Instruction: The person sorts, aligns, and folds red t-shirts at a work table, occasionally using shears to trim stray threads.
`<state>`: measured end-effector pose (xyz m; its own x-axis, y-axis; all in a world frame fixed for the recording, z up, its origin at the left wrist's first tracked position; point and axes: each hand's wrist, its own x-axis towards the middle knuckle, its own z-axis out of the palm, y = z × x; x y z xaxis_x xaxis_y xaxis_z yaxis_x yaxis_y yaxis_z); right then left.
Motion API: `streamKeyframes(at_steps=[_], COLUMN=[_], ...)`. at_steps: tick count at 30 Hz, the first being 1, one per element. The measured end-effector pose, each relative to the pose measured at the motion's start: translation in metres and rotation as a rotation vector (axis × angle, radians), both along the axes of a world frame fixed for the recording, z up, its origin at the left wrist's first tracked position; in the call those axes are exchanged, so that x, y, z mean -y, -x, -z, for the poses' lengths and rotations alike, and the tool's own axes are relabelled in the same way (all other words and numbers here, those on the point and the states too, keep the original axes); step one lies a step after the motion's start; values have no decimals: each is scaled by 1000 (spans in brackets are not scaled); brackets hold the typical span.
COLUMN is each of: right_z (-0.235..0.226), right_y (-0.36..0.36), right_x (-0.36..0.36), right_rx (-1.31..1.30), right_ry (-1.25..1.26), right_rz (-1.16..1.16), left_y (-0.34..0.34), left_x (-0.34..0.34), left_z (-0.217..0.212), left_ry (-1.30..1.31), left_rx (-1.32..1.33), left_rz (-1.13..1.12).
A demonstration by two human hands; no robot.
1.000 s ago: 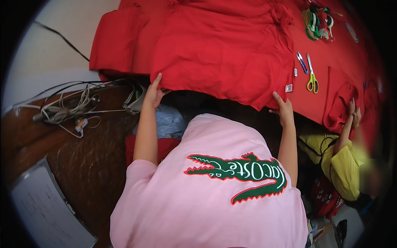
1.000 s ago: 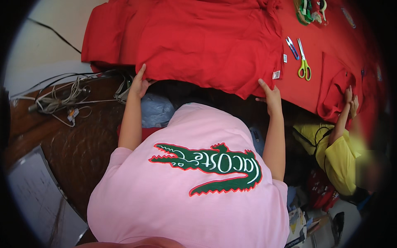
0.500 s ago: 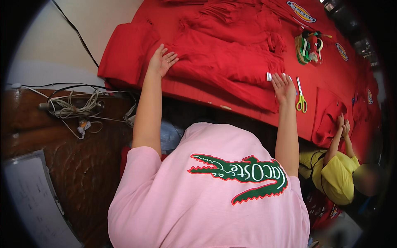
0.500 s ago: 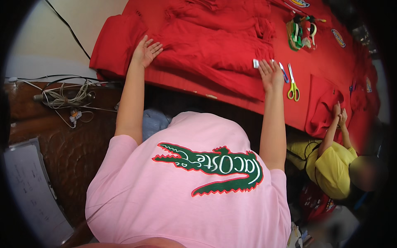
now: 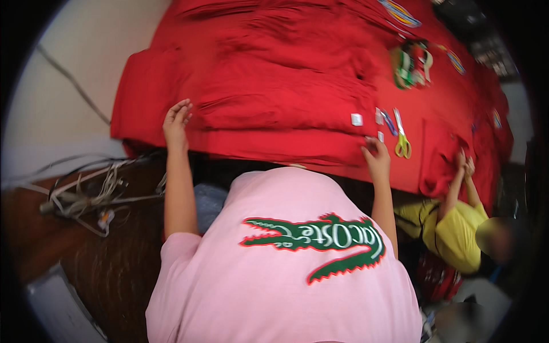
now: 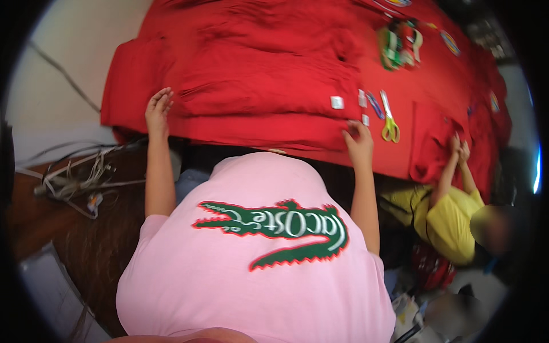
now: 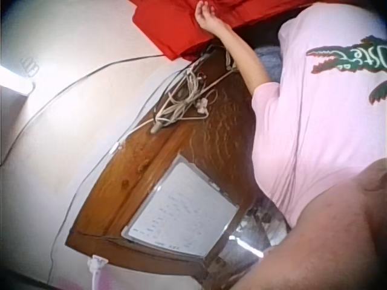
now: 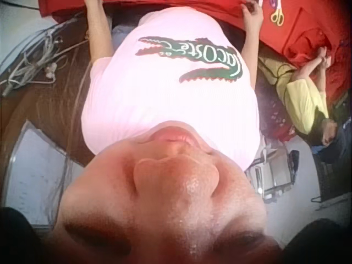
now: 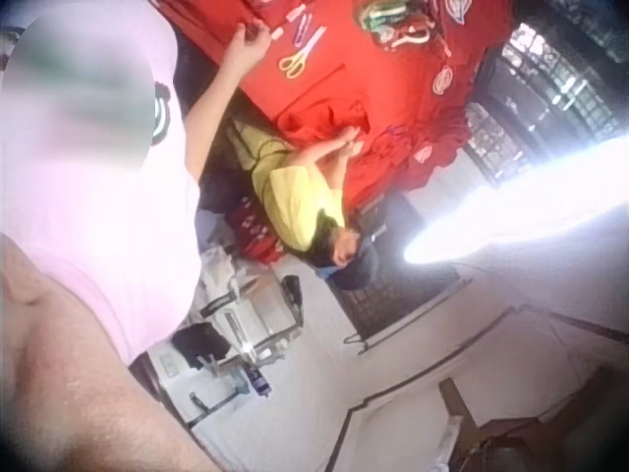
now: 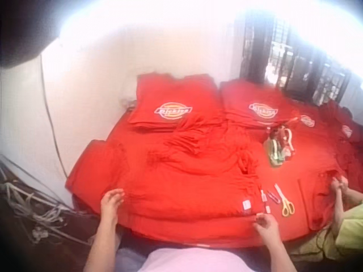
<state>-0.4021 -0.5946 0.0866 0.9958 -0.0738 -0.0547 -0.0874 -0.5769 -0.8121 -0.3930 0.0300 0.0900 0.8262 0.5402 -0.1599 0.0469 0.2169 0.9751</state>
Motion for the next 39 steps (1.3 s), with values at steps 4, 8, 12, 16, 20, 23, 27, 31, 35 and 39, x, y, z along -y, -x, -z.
streamKeyframes(at_steps=[4,8,12,16,20,23,27,31,35,39], right_z=[15,40,40,33,83,87,-13,-31,-45,-35], right_y=[30,47,21,-8,-13,-17,-34,-82,-133,-144], right_x=[-20,-9,3,8,48,75,9,24,-10,-11], right_rx=[106,155,-223,-431,188,-160,-718,-474,-236,-186], right_ry=[270,297,372,209,529,233,-916,-1240,-1298,-1094], right_rz=[111,224,263,107,143,111,445,417,423,397], left_y=[56,102,103,112,88,52,-15,-104,-138,-134], left_x=[-33,0,62,65,64,56,47,44,34,38], left_z=[30,31,29,61,7,-31,-64,-44,-6,11], left_ry=[80,101,-11,-428,84,272,342,369,422,418], left_rx=[-234,-496,-544,-543,-541,-447,-218,-178,-59,110], left_rz=[-204,24,98,180,142,237,275,197,183,224])
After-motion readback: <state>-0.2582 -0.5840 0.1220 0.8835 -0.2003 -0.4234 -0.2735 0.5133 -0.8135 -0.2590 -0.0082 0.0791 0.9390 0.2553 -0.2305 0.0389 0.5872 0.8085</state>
